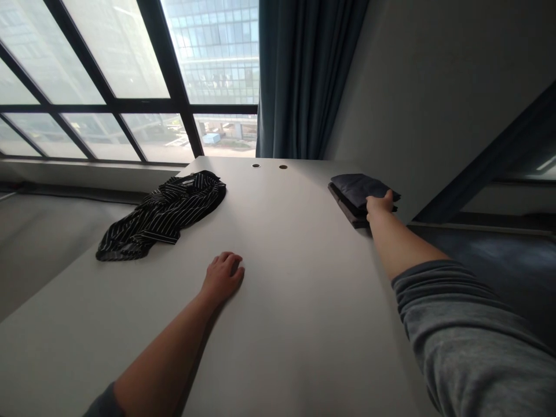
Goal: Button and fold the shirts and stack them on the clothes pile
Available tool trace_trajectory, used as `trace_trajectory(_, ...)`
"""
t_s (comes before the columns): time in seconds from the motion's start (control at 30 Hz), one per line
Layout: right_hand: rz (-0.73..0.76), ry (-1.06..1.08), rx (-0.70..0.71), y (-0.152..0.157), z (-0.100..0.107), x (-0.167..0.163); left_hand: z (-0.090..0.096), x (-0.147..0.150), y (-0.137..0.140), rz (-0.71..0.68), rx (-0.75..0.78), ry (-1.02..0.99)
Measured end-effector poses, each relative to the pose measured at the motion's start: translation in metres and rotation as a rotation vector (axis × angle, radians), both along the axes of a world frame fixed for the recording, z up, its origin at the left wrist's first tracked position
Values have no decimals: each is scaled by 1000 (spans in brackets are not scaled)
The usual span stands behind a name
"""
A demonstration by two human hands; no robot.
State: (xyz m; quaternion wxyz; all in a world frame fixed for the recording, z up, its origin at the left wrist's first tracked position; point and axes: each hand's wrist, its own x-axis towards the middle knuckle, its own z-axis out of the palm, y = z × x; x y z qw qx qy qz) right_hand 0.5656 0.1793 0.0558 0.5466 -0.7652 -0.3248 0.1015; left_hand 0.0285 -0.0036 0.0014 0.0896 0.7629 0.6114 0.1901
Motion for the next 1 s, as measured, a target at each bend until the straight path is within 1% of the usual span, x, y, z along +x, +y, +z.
trace_trajectory(0.1, -121, 52, -29, -6, -5, 4, 0, 0, 0, -2, -8, 4)
trace_trajectory(0.23, -158, -4, -245, -17, -6, 13, -1, 0, 2, -2, -15, 7)
trace_trajectory(0.3, -161, -22, -332, -22, -7, 17, -1, 0, 2, -1, -16, 5)
trace_trajectory(0.37, -154, -51, -359, -31, -12, 17, -1, 0, 2, -5, -22, -1)
trace_trajectory(0.43, -126, -146, -341, -46, -21, 10, -1, 0, 2, -13, -27, -5)
trace_trajectory(0.5, -58, -307, -265, -71, -35, -5, -1, 0, 2, -17, -29, -1)
trace_trajectory(0.6, 100, -529, -89, -126, -55, -37, -1, -1, 3, -27, -19, 12)
trace_trajectory(0.63, 170, -568, -35, -145, -60, -49, -1, -1, 4, -38, -14, 17)
trace_trajectory(0.7, 192, -555, 59, -179, -65, -70, -1, -4, 7, -65, -2, 31)
trace_trajectory(0.77, 260, -570, 99, -204, -67, -87, -1, -10, 13, -77, 4, 50)
trace_trajectory(0.83, 393, -613, 71, -220, -69, -101, 0, -20, 21, -60, 3, 67)
trace_trajectory(0.9, 541, -650, -7, -230, -74, -114, 0, -36, 30, -9, -2, 79)
trace_trajectory(0.97, 665, -684, -96, -239, -80, -124, 1, -58, 38, 90, 1, 80)
trace_trajectory(1.0, 710, -707, -132, -243, -82, -128, 2, -70, 42, 169, 9, 73)
